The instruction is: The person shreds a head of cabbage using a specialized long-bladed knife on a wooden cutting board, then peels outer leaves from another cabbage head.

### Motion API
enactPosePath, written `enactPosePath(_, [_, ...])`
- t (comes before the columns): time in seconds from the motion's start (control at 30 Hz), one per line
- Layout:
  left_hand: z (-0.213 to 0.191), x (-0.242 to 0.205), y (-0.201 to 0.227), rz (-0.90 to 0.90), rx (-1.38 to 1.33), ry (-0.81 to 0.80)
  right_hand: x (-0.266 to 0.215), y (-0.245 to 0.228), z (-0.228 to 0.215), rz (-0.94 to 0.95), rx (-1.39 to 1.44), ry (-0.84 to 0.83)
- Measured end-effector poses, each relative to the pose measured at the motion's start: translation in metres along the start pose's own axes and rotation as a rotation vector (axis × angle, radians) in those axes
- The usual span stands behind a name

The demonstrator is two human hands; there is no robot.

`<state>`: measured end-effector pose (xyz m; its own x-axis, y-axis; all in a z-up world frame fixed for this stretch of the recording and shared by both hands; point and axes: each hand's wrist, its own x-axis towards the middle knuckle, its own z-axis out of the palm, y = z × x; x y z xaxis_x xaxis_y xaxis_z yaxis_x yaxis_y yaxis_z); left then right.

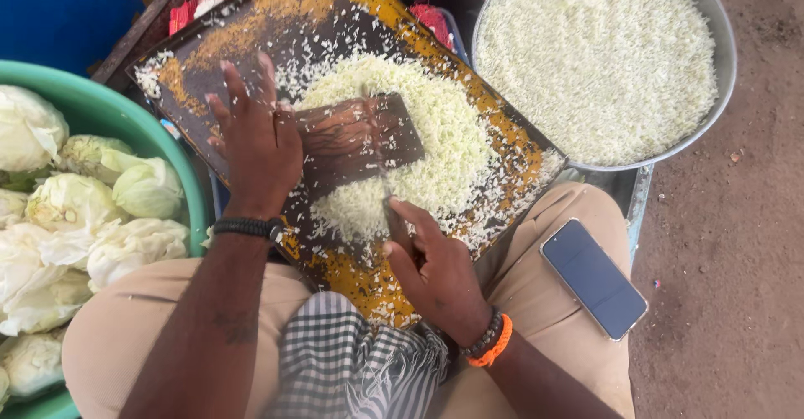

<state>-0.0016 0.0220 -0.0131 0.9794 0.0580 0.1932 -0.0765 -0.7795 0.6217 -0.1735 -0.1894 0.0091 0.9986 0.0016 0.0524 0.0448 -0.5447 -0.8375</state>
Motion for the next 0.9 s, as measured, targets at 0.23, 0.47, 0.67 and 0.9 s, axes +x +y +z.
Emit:
enactPosePath(0.23, [0.0,0.005,0.001,0.062,0.059,0.001,0.014,0.008,-0.001,0.034,-0.122,-0.071])
enactPosePath(0.47, [-0.008,-0.009,0.012,0.216,-0.011,0.116,0.002,-0.004,-0.041,0.107,-0.078,0.134])
enactPosePath(0.67, [-0.01,0.007,-0.007,0.148,-0.198,0.176,0.021,-0.006,-0.012,-0.143,-0.162,0.002])
enactPosePath(0.9, [-0.011,0.018,-0.051,0.075,-0.223,0.346,0.139,-0.032,0.017,-0.174,-0.438,0.013])
